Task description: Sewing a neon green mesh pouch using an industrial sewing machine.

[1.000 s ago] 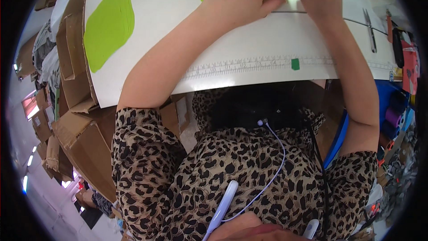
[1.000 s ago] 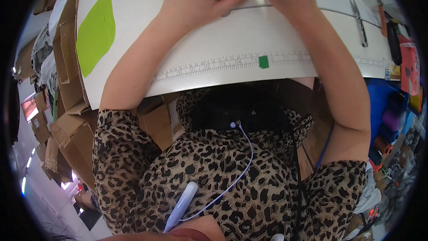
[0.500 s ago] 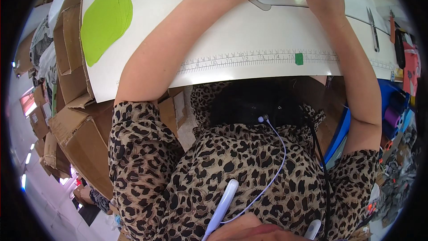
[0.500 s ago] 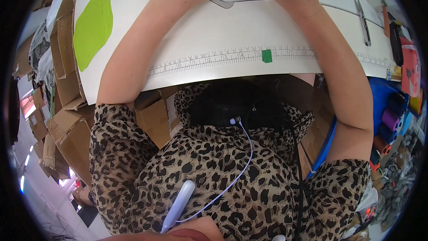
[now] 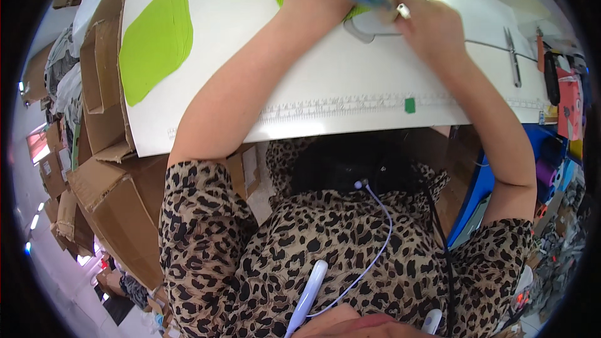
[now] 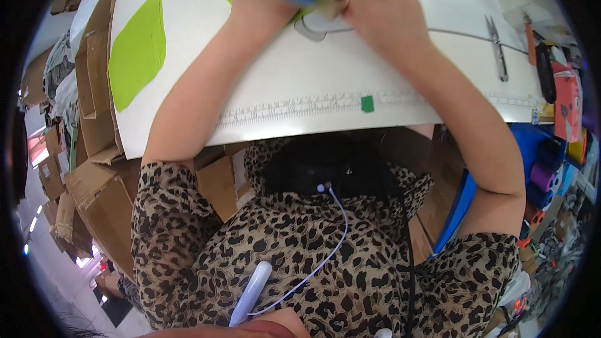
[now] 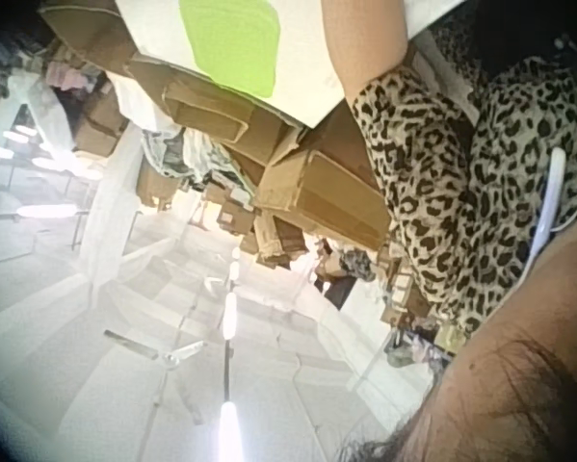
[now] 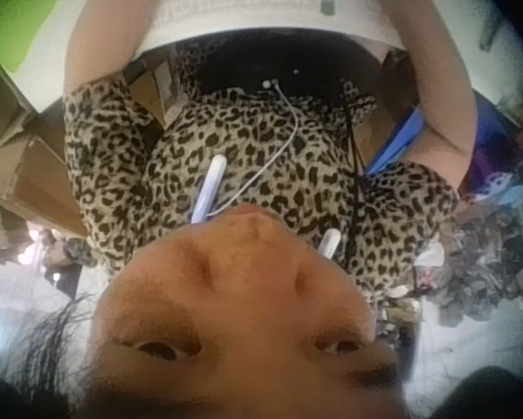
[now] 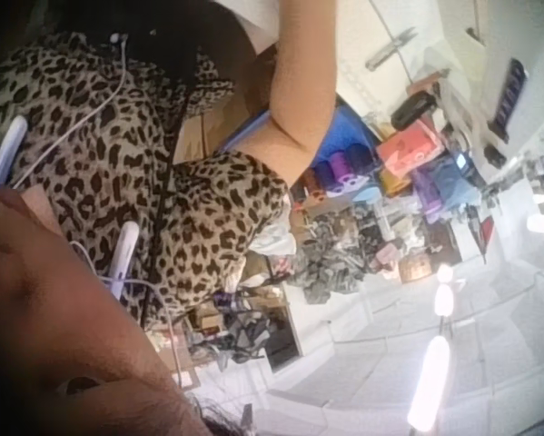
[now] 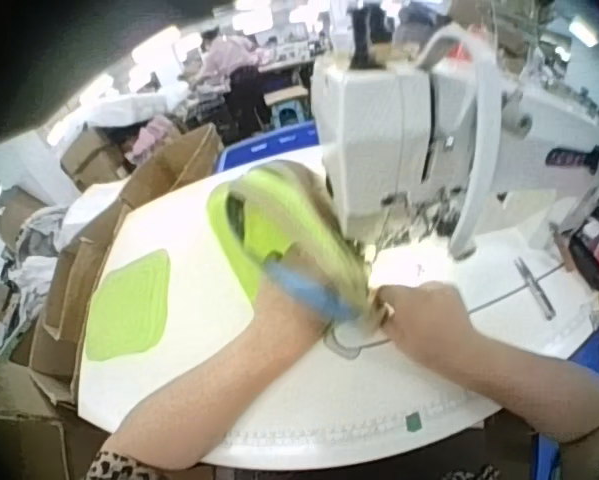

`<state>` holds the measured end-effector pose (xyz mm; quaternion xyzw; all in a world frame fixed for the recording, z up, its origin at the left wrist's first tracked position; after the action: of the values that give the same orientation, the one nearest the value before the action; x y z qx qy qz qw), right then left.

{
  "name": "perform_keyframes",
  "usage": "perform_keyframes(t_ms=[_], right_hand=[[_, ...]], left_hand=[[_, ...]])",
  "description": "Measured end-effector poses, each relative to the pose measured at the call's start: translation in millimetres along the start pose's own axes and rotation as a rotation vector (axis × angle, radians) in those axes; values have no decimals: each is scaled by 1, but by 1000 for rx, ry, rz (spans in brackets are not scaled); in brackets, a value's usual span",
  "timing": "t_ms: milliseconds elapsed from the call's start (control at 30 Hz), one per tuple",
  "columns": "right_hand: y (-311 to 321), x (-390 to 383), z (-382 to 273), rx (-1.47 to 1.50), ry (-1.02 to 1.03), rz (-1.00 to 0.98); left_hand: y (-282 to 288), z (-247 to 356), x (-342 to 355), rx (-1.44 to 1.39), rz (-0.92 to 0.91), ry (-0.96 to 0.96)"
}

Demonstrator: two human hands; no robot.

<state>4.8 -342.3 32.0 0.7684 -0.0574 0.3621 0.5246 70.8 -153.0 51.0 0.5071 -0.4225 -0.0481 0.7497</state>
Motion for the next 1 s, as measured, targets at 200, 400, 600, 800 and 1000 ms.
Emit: perform_keyframes(t_ms=[200,400,600,800,1000], right_hand=[[13,1,-16,-27,259,77],[21,-3,-39,125,193,133],[39,4,-45,204,110,22],[23,-3,-52,127,127,58],[35,1,-52,147,120,46]], left_hand=[[-4,-13,-30,-237,103,-121],[22,-14,-36,-332,-72,-22],[34,-17,-32,-584,-157,127],[37,-13,-33,-745,-242,262],[33,-13,-34,-816,-286,303]])
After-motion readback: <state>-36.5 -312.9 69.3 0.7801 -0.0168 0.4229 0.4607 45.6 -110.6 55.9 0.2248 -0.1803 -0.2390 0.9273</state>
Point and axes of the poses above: each hand's wrist, its own x-axis towards the middle knuckle, its own y-axis out of the back of the hand, z = x × y, the point moved 1 cm from there along x, towards the middle knuckle, and after that the axes turned 12 degrees about z, right-handed, at the moved point
